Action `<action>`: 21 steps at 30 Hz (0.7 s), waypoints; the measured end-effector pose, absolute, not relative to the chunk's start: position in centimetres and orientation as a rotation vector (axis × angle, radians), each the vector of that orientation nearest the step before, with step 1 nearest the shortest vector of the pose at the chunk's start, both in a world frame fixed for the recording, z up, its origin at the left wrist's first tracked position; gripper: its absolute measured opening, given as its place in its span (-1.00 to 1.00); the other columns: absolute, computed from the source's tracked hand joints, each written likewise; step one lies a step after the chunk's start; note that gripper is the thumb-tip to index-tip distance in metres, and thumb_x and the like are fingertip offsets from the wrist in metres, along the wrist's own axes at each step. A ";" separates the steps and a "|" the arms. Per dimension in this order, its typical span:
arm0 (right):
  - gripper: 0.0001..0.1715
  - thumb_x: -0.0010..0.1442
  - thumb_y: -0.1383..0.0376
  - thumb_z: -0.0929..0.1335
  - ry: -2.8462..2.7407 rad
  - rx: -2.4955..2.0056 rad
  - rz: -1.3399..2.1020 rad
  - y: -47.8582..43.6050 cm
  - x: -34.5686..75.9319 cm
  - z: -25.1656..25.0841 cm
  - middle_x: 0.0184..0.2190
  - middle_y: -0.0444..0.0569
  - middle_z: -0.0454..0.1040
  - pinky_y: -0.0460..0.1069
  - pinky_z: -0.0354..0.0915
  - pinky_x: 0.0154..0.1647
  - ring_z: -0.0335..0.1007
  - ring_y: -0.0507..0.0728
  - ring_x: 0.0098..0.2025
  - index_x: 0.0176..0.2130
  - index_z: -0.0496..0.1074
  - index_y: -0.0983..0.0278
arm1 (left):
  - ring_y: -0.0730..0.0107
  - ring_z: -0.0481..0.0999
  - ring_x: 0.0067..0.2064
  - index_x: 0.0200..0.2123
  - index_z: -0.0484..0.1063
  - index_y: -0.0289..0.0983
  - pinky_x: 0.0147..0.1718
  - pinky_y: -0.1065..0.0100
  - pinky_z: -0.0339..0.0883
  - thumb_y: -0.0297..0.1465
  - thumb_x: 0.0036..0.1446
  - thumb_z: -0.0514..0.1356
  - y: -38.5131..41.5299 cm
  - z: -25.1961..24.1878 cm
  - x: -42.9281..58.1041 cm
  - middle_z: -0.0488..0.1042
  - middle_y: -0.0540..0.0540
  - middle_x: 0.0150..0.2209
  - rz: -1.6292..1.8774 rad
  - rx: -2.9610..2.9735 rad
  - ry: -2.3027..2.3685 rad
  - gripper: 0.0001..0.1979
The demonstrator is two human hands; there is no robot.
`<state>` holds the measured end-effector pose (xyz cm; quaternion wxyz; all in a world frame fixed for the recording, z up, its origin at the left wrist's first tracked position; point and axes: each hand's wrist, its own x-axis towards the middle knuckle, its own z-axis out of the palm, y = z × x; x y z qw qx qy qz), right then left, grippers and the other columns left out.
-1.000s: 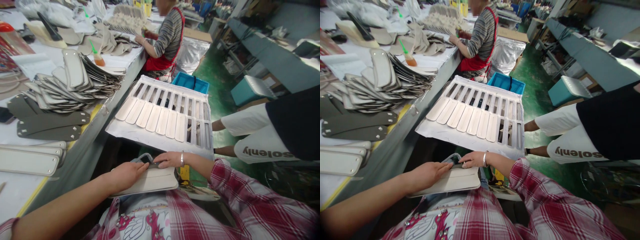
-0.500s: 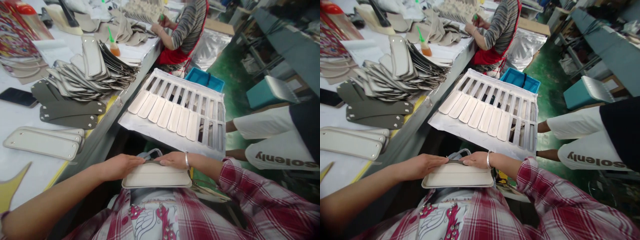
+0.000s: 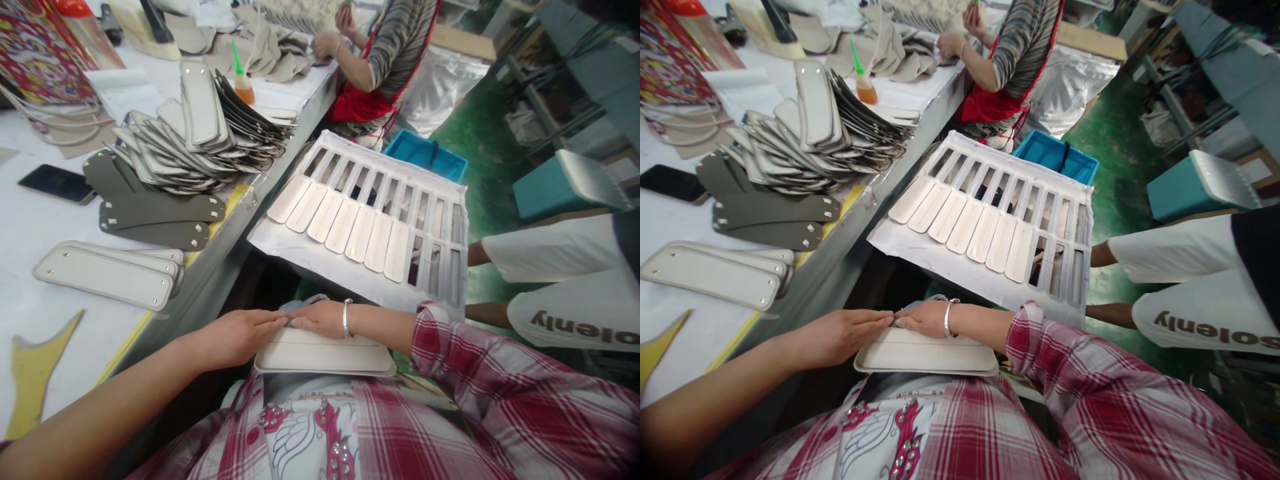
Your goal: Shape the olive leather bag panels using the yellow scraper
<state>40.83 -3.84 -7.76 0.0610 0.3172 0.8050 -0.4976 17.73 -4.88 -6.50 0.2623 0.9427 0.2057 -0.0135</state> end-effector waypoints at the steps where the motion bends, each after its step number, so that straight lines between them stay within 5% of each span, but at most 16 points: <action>1: -0.45 0.29 0.14 0.06 2.429 0.962 -1.487 -3.7 40.3 -7.8 0.07 0.12 0.31 0.09 0.14 0.08 0.25 0.19 0.07 0.15 0.19 0.32 | 0.32 0.28 0.11 0.14 0.17 -0.31 0.09 0.32 0.19 -0.48 0.18 -0.08 -5.0 -6.4 17.6 0.24 -0.20 0.14 -0.036 2.554 0.568 -0.57; 5: -0.45 0.27 0.12 0.10 2.424 0.928 -1.508 -3.0 39.9 -7.9 0.03 0.15 0.34 0.09 0.17 0.04 0.31 0.21 0.02 0.14 0.20 0.31 | 0.29 0.25 0.13 0.17 0.11 -0.27 0.08 0.29 0.19 -0.53 0.13 -0.05 -5.6 -5.9 18.0 0.17 -0.18 0.18 -0.090 2.582 0.637 -0.50; 9: -0.47 0.28 0.18 0.10 2.424 0.883 -1.675 -3.7 43.8 -8.4 0.14 0.08 0.21 0.07 0.05 0.16 0.15 0.18 0.15 0.18 0.15 0.30 | 0.27 0.22 0.15 0.18 0.09 -0.33 0.10 0.28 0.15 -0.57 0.08 -0.04 -6.2 -5.7 19.1 0.16 -0.24 0.18 -0.148 2.682 0.663 -0.46; 14: -0.49 0.27 0.11 0.12 2.296 1.210 -1.861 -6.4 51.6 -9.3 0.11 -0.06 0.26 0.05 0.04 0.18 0.17 0.12 0.14 0.14 0.23 0.22 | 0.22 0.24 0.13 0.17 0.12 -0.28 0.09 0.19 0.16 -0.61 0.02 -0.02 -6.9 -5.5 19.7 0.19 -0.21 0.17 -0.177 2.769 0.736 -0.41; 21: -0.50 0.19 0.07 0.21 2.363 1.200 -1.575 -6.5 52.8 -7.8 0.04 0.00 0.34 0.06 0.07 0.16 0.21 0.15 0.10 0.05 0.33 0.22 | -0.05 0.14 0.17 0.03 0.30 -0.49 0.12 -0.07 -0.01 -0.58 0.01 -0.04 -8.9 -4.5 22.6 0.27 -0.38 0.09 -0.243 2.987 0.805 -0.53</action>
